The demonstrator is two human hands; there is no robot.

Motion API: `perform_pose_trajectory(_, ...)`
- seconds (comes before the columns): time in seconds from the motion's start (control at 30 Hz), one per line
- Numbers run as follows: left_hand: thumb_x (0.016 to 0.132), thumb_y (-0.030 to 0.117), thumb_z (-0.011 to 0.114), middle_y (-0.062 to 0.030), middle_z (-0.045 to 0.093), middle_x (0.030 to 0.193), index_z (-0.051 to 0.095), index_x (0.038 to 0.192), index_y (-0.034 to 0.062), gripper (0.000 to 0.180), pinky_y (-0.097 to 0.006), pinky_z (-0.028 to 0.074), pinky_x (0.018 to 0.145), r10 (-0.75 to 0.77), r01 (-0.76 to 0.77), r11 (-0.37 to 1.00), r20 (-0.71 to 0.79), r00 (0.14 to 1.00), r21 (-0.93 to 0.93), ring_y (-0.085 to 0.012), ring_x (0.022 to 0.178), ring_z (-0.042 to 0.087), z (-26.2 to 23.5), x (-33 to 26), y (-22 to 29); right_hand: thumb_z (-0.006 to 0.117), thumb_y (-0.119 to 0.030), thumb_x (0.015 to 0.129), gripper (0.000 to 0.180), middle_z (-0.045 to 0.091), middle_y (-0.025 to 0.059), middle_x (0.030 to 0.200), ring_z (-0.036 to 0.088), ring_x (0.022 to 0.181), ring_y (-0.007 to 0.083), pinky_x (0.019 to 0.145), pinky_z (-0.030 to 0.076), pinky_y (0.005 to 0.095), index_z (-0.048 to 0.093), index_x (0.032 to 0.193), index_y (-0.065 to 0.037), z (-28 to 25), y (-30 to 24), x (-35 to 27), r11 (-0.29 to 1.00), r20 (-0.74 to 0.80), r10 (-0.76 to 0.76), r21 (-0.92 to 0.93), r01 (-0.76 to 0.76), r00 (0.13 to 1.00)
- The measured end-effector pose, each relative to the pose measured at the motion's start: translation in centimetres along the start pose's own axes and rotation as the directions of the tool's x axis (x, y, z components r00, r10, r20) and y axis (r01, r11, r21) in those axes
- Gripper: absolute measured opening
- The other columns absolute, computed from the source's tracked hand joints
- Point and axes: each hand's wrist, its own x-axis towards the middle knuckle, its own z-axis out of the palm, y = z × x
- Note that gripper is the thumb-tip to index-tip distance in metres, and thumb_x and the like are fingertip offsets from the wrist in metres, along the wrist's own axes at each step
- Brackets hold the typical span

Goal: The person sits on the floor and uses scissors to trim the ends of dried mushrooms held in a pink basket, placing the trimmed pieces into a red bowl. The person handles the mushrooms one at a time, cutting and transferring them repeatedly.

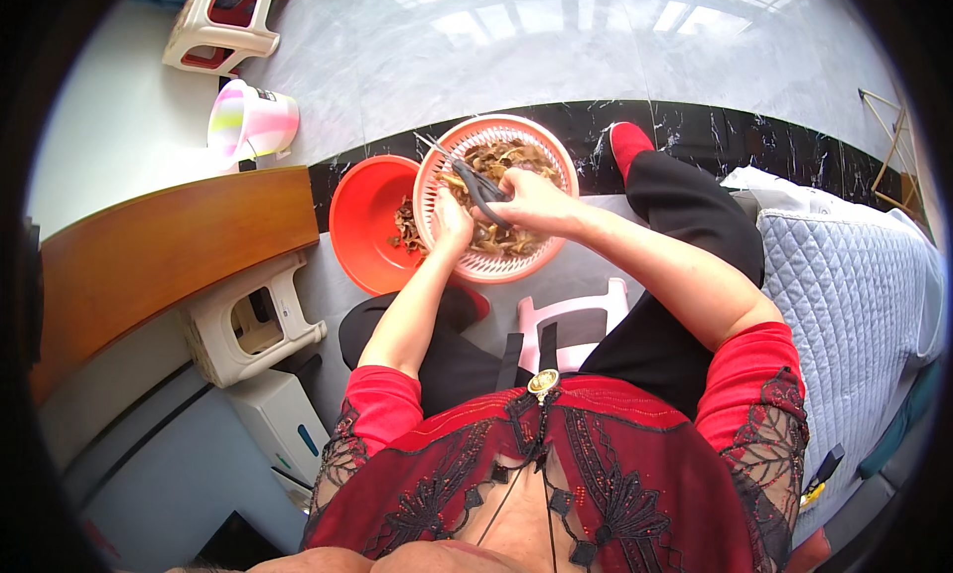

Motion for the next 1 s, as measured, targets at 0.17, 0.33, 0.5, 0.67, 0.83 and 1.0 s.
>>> perform_pose_trajectory(0.17, 0.085, 0.007, 0.052, -0.0223, 0.056, 0.112, 0.047, 0.118, -0.0016, 0.034, -0.044, 0.05, 0.083, 0.074, -0.069, 0.991, -0.043, 0.996, 0.119, -0.0373, 0.094, 0.063, -0.3, 1.3, -0.3, 0.075, -0.043, 0.07, 0.051, 0.06, 0.0099, 0.07, 0.058, 0.066, 0.0152, 0.06, 0.045, 0.0289, 0.056, 0.083, 0.002, 0.3, 0.3, 0.1, 1.0, 0.012, 0.01, -0.004, -0.01, 1.0)
perform_pose_trajectory(0.33, 0.088, 0.009, 0.047, -0.0209, 0.057, 0.11, 0.056, 0.109, 0.0015, 0.024, -0.044, 0.051, 0.08, 0.085, -0.068, 0.974, -0.07, 0.994, 0.216, -0.0361, 0.093, 0.063, 0.1, 1.8, 0.5, 0.075, -0.042, 0.07, 0.05, 0.06, 0.0103, 0.069, 0.058, 0.067, 0.0153, 0.06, 0.045, 0.0292, 0.056, 0.083, 0.003, -0.1, 0.5, -0.1, 1.0, 0.017, 0.016, 0.008, -0.016, 1.0)
perform_pose_trajectory(0.5, 0.089, 0.009, 0.047, -0.0198, 0.058, 0.109, 0.058, 0.107, 0.003, 0.022, -0.043, 0.052, 0.08, 0.056, -0.05, 0.965, -0.014, 0.998, 0.259, -0.0342, 0.092, 0.064, 0.7, 2.5, 0.5, 0.076, -0.041, 0.07, 0.05, 0.06, 0.0099, 0.069, 0.057, 0.066, 0.0155, 0.059, 0.045, 0.0292, 0.057, 0.084, 0.003, 0.1, 0.8, 0.1, 1.0, 0.016, 0.01, 0.022, -0.01, 1.0)
perform_pose_trajectory(0.67, 0.088, 0.014, 0.052, -0.0175, 0.06, 0.109, 0.061, 0.102, 0.0045, 0.019, -0.044, 0.051, 0.079, 0.137, -0.126, 0.981, -0.068, 0.988, 0.145, -0.0345, 0.092, 0.064, 0.5, 2.6, -0.4, 0.076, -0.039, 0.07, 0.049, 0.059, 0.0092, 0.068, 0.057, 0.064, 0.0143, 0.056, 0.044, 0.0282, 0.057, 0.084, 0.003, -0.1, 0.4, -0.1, 0.998, 0.028, 0.051, 0.043, -0.052, 0.998)
perform_pose_trajectory(0.83, 0.082, 0.015, 0.064, -0.0149, 0.064, 0.093, 0.061, 0.092, 0.0028, 0.016, -0.041, 0.049, 0.073, 0.213, -0.215, 0.974, -0.023, 0.977, -0.079, -0.0316, 0.082, 0.064, -1.5, 2.0, -0.8, 0.077, -0.04, 0.069, 0.05, 0.059, 0.0086, 0.068, 0.057, 0.062, 0.013, 0.055, 0.044, 0.0269, 0.056, 0.084, 0.003, -0.3, 0.1, -0.3, 0.998, 0.01, 0.031, 0.047, -0.032, 0.999)
perform_pose_trajectory(1.0, 0.087, 0.011, 0.064, -0.0038, 0.063, 0.082, 0.058, 0.093, 0.0031, 0.012, -0.024, 0.048, 0.061, 0.296, -0.051, 0.632, 0.18, 0.938, -0.773, -0.0119, 0.072, 0.062, -6.2, -0.5, 0.4, 0.076, -0.045, 0.07, 0.056, 0.059, 0.0091, 0.073, 0.058, 0.065, 0.0128, 0.057, 0.046, 0.0268, 0.054, 0.083, 0.004, -0.1, 0.3, -0.2, 0.998, -0.05, -0.024, 0.052, 0.027, 0.998)
